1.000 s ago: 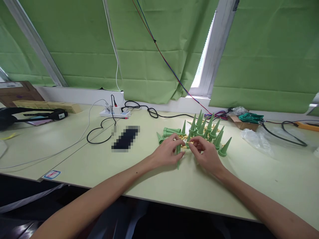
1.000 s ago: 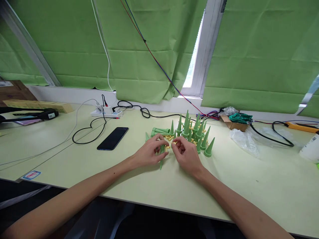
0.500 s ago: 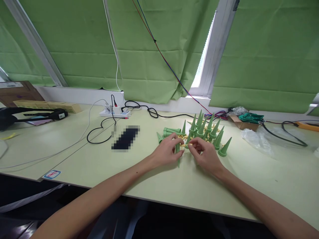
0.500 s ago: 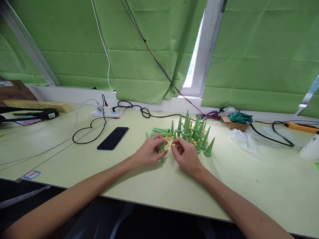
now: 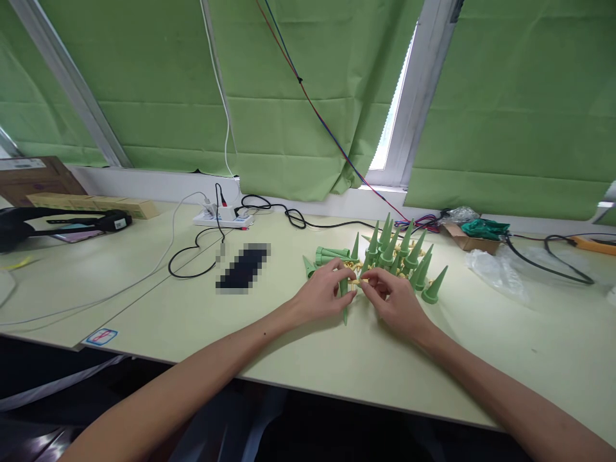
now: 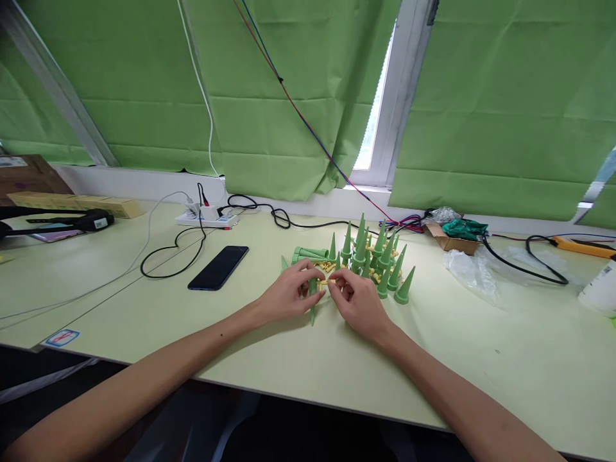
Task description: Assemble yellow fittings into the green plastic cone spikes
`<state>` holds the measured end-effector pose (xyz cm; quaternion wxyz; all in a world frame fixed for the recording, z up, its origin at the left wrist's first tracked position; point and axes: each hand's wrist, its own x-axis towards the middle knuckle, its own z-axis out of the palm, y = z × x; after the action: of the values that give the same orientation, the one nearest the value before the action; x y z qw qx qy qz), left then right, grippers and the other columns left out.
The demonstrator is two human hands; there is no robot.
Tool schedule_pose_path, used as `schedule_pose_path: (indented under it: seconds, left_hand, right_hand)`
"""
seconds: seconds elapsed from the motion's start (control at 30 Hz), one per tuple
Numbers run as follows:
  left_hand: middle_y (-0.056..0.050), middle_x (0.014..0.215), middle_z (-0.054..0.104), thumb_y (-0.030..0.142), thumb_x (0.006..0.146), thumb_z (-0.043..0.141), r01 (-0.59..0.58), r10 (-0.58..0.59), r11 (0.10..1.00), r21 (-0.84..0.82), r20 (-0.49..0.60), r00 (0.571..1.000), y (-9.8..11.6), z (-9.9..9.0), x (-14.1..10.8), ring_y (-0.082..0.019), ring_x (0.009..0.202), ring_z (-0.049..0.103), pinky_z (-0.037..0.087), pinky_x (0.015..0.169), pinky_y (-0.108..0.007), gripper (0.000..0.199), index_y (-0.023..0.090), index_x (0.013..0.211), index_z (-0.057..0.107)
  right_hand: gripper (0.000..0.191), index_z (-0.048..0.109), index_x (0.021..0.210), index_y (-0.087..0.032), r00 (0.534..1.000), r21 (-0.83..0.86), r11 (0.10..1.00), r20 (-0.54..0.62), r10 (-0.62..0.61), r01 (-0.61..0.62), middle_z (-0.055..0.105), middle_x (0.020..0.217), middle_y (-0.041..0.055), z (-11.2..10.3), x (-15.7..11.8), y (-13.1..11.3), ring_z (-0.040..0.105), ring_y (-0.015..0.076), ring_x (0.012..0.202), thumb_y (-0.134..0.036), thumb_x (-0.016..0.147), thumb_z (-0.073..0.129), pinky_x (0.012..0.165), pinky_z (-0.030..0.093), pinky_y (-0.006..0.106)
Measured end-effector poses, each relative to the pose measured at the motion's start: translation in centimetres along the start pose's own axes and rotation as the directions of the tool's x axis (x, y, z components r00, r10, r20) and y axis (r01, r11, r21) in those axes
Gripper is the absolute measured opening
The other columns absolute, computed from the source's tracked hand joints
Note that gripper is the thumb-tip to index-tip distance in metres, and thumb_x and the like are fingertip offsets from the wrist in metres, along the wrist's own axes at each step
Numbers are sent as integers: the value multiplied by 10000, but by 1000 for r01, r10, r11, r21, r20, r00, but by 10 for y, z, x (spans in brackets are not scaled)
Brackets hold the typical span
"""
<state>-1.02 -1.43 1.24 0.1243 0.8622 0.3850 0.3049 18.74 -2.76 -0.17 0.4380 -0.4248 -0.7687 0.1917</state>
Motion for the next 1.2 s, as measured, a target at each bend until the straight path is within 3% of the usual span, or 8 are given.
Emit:
schedule_pose_path:
  seconds: [0.47, 0.73, 1.2]
  left_hand:
    - [-52, 1008, 538, 361, 937, 542, 18, -17, 999, -34, 26, 1000, 1, 0, -1, -111, 642, 535, 499, 655, -298, 240, 203, 1072, 663]
    - [-53, 1002, 532, 363, 950, 529, 13, -12, 999, -42, 27, 1000, 1, 1, -1, -107, 643, 525, 487, 645, -289, 227, 198, 1040, 657]
    - [-43, 983, 525, 359, 949, 543, 3, -3, 999, -51, 8, 1000, 0, 3, -1, -92, 617, 509, 461, 608, -264, 212, 196, 1024, 656]
  right_hand:
    - [256, 649, 977, -188, 999, 35, 999, 35, 2, -3, 684, 768, 32, 0, 0, 3, 601, 157, 571, -416, 964, 532, 533, 450, 287]
    - [241, 622, 961, -193, 1000, 53, 999, 29, 4, -6, 667, 728, 18, 0, 0, 3, 550, 140, 530, -424, 958, 551, 499, 404, 272]
    - [185, 631, 932, -195, 998, 65, 998, 67, 10, -15, 710, 767, 28, 0, 1, 5, 636, 167, 639, -351, 970, 540, 598, 460, 285]
